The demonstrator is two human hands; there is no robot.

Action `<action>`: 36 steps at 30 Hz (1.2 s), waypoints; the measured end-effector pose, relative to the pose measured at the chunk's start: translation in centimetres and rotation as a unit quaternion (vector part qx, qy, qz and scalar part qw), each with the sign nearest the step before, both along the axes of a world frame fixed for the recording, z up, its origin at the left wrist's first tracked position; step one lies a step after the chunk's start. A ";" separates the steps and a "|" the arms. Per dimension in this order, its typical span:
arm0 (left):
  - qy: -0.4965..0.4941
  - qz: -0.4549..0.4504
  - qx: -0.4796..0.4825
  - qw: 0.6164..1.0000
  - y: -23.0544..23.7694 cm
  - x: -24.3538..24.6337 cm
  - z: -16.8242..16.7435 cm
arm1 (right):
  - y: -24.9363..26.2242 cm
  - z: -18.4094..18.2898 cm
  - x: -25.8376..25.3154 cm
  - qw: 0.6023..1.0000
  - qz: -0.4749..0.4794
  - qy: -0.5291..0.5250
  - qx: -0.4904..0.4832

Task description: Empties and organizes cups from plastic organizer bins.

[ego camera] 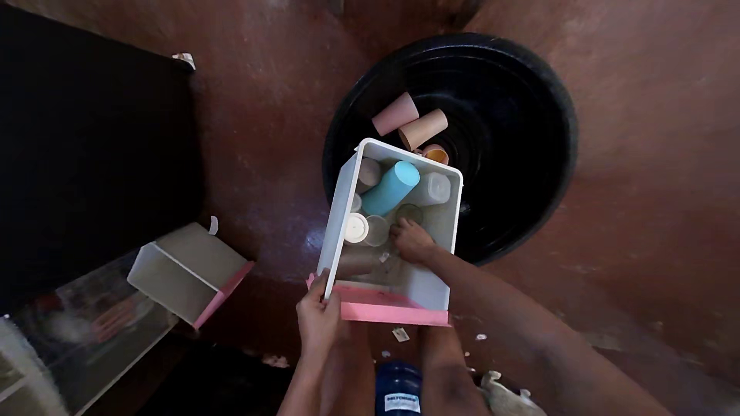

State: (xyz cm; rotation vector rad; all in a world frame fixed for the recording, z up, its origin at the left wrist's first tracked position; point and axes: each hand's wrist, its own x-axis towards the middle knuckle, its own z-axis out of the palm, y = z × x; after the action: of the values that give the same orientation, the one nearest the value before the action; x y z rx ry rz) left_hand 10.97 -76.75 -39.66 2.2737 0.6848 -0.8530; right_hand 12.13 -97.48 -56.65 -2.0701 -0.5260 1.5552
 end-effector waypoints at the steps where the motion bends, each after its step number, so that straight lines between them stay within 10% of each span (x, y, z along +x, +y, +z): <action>1: 0.004 -0.001 0.001 1.000 0.1 0.1 0.0 | -0.3 0.5 0.1 1.000 0.012 0.004 0.003; 11: 0.006 -0.004 -0.003 1.000 0.6 0.1 0.1 | -8.1 10.8 1.4 0.994 -0.101 -0.037 0.024; 15: 0.003 -0.019 0.008 1.000 0.5 0.2 0.7 | -13.8 13.3 0.6 0.913 -0.319 -0.247 0.063; 18: 0.010 -0.035 0.022 0.999 0.1 0.4 1.1 | -17.7 13.2 1.8 0.849 -0.486 -0.208 0.001; 28: -0.002 -0.025 0.035 0.999 -0.4 0.4 0.9 | -20.3 -6.5 6.7 0.752 -0.585 0.025 -0.302; 36: -0.057 -0.033 0.029 0.997 -0.5 0.2 0.6 | -15.8 -12.2 6.0 0.739 -0.526 0.089 -0.412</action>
State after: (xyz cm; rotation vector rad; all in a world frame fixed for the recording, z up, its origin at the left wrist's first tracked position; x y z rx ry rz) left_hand 11.17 -77.23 -39.07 2.3868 0.5938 -0.7362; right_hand 18.17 -113.29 -68.80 -2.0077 1.4473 1.2351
